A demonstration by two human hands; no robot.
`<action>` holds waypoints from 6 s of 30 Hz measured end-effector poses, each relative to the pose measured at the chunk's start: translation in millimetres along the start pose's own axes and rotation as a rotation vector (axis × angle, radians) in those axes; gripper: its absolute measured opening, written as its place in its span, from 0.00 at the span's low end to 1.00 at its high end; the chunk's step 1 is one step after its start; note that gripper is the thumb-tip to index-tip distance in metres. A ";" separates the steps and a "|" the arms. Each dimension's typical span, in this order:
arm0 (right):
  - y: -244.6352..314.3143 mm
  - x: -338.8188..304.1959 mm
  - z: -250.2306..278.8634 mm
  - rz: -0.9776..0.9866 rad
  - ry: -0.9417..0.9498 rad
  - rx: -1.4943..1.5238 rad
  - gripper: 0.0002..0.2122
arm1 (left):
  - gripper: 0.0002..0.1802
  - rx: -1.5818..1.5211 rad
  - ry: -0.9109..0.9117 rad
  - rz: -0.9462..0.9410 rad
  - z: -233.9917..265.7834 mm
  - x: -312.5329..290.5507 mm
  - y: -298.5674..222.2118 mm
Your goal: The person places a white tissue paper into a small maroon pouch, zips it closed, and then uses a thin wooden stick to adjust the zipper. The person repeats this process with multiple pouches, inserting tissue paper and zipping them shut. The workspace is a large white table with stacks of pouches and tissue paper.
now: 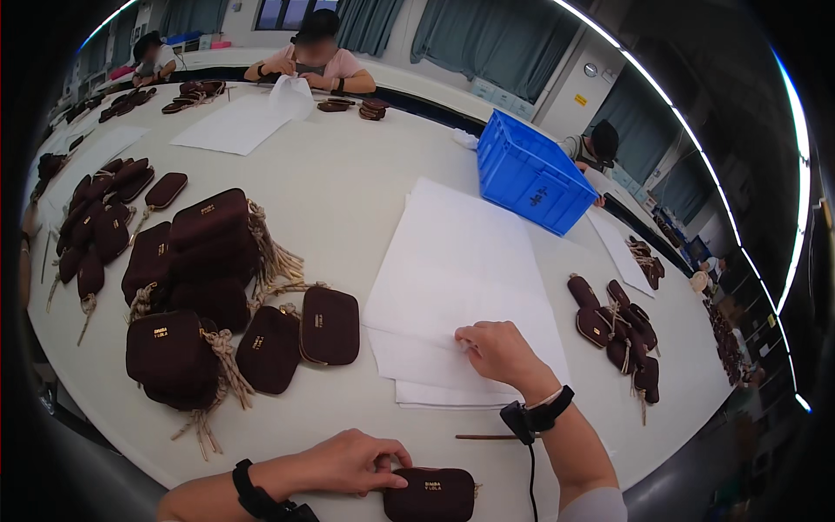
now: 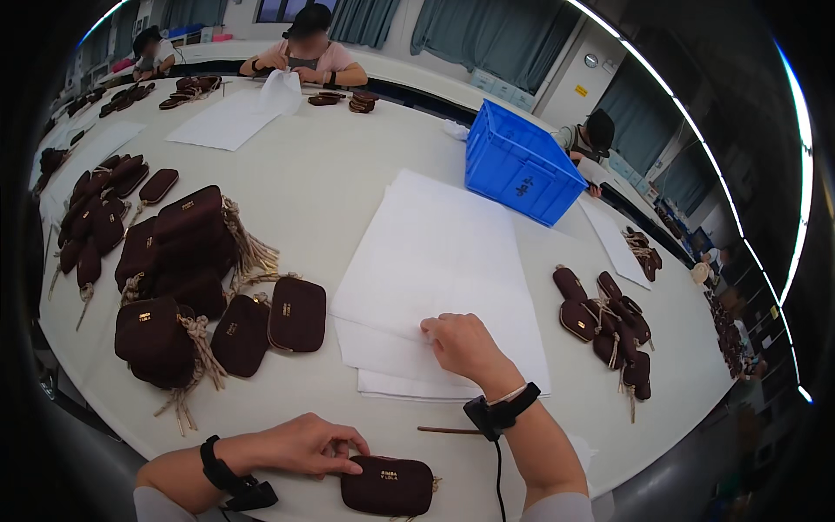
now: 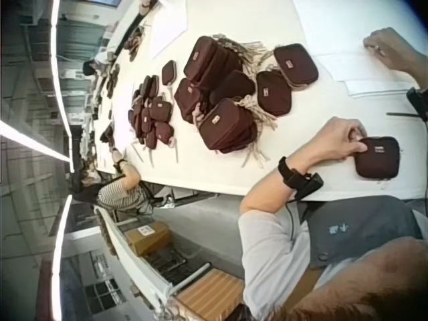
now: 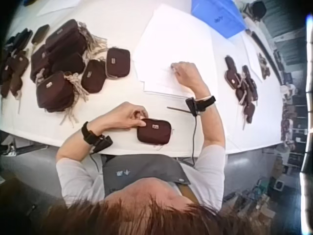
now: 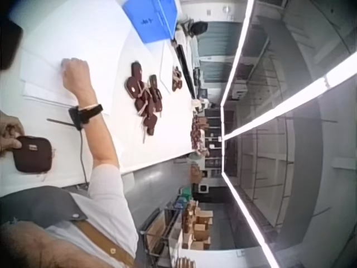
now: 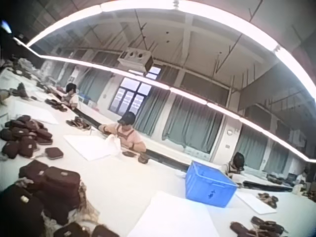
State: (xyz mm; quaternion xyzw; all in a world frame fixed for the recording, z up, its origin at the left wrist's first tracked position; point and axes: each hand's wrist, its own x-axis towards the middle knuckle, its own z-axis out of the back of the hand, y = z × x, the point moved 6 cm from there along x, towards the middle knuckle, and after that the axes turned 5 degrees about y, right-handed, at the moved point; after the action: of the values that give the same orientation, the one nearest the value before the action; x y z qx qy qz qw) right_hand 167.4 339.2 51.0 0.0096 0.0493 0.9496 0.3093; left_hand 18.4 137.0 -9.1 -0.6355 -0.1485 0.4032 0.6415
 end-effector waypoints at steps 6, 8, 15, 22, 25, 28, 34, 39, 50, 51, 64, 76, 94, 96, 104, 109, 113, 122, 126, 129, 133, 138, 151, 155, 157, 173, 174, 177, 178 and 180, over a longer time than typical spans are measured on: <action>-10.2 0.8 5.4 -0.045 -0.084 0.158 0.09 | 0.19 0.004 -0.016 -0.008 1.6 -2.1 -1.1; -10.8 0.1 5.8 -0.056 -0.111 0.170 0.10 | 0.20 0.002 -0.009 -0.001 1.9 -1.8 2.2; -5.3 -3.7 0.0 -0.006 -0.140 0.079 0.05 | 0.19 -0.007 -0.005 -0.011 1.0 -0.7 1.4; -13.3 4.1 8.3 -0.053 -0.094 0.167 0.06 | 0.19 -0.012 -0.032 0.010 2.5 -3.8 -1.3; -16.1 5.7 4.6 -0.089 -0.101 0.163 0.07 | 0.19 -0.007 -0.029 0.030 2.0 -3.6 -3.8; -14.9 4.1 2.3 -0.127 -0.115 0.104 0.08 | 0.19 -0.003 -0.023 0.032 0.4 -0.1 -5.3; -10.6 11.3 -2.9 -0.120 -0.095 -0.003 0.07 | 0.19 0.006 -0.037 0.006 1.7 -2.9 -5.2; -17.0 8.5 -3.0 -0.188 -0.120 0.093 0.06 | 0.19 0.017 -0.036 -0.009 2.1 -5.1 -6.2; -46.1 -9.0 4.4 -0.357 -0.230 0.446 0.08 | 0.16 -0.001 -0.064 -0.013 -1.7 -2.7 -9.4; -41.2 -10.7 10.5 -0.343 -0.286 0.429 0.08 | 0.15 0.015 -0.061 -0.031 -2.3 -1.9 -9.5; 100.6 -109.9 29.4 -0.018 -0.431 0.373 0.15 | 0.06 0.318 -0.342 -0.428 -7.8 -5.1 -11.2; 34.6 -150.0 -36.6 -0.297 -0.094 0.742 0.10 | 0.07 0.241 -0.180 -0.207 -10.9 -7.5 -35.8; 90.1 -154.4 36.9 -0.209 -0.418 1.373 0.15 | 0.11 0.650 -0.276 -0.289 -71.1 -51.4 -64.9; 111.7 -150.8 35.1 -0.119 -0.242 1.330 0.13 | 0.13 0.676 -0.298 -0.267 -77.3 -61.1 -67.1; 166.9 -149.3 2.8 0.166 0.364 1.077 0.07 | 0.18 0.606 -0.304 -0.412 -87.4 -71.0 -47.9; 158.4 -141.0 4.8 0.166 0.513 0.978 0.08 | 0.19 0.603 -0.313 -0.426 -88.9 -74.1 -46.2; 177.8 -154.8 -11.9 0.281 0.637 1.064 0.09 | 0.16 0.518 -0.324 -0.405 -82.4 -65.7 -54.3; 183.9 -156.1 -50.6 0.310 0.819 0.995 0.07 | 0.13 0.581 -0.491 -0.615 -86.0 -65.7 -39.5; 172.4 -159.6 -38.5 0.126 0.859 1.183 0.13 | 0.14 0.373 -0.458 -0.475 -85.4 -66.6 -24.9; 168.5 -164.1 -39.3 0.031 0.757 1.316 0.19 | 0.15 0.182 -0.440 -0.423 -82.5 -67.3 -15.5; 169.4 -169.4 -44.8 0.188 0.649 1.326 0.27 | 0.13 0.001 -0.462 -0.452 -86.6 -71.2 -4.3; 180.5 -164.0 -44.6 0.375 0.731 1.226 0.28 | 0.12 -0.009 -0.497 -0.476 -81.8 -70.0 -7.9; 194.5 -155.8 -58.6 0.449 0.787 1.059 0.20 | 0.14 0.120 -0.483 -0.419 -77.3 -75.8 -9.4; 191.2 -156.2 -56.2 0.333 0.605 1.151 0.17 | 0.15 0.120 -0.478 -0.354 -83.0 -83.2 -7.9; 185.0 -154.8 -51.7 0.233 0.555 1.206 0.16 | 0.15 0.137 -0.476 -0.351 -84.7 -84.8 -5.5; 189.8 -157.8 -61.0 0.394 0.675 1.234 0.24 | 0.14 -0.016 -0.483 -0.328 -90.0 -88.7 3.0; 191.2 -157.3 -60.8 0.422 0.672 1.241 0.24 | 0.14 -0.006 -0.498 -0.346 -89.9 -88.8 2.1; 200.3 -153.1 -61.3 0.482 0.786 1.165 0.22 | 0.14 0.010 -0.521 -0.365 -89.9 -85.3 2.6; 201.9 -148.4 -60.4 0.487 0.906 1.072 0.21 | 0.13 0.008 -0.516 -0.350 -89.0 -83.2 4.2; 204.5 -147.1 -62.5 0.471 0.965 0.995 0.19 | 0.13 0.001 -0.492 -0.308 -86.8 -82.1 6.0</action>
State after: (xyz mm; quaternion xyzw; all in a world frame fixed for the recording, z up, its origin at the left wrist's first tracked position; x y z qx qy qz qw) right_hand 163.3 82.8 10.9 -0.2602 0.6024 0.7546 -0.0001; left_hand 25.6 17.9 -1.2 -0.4882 -0.3944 0.4430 0.6402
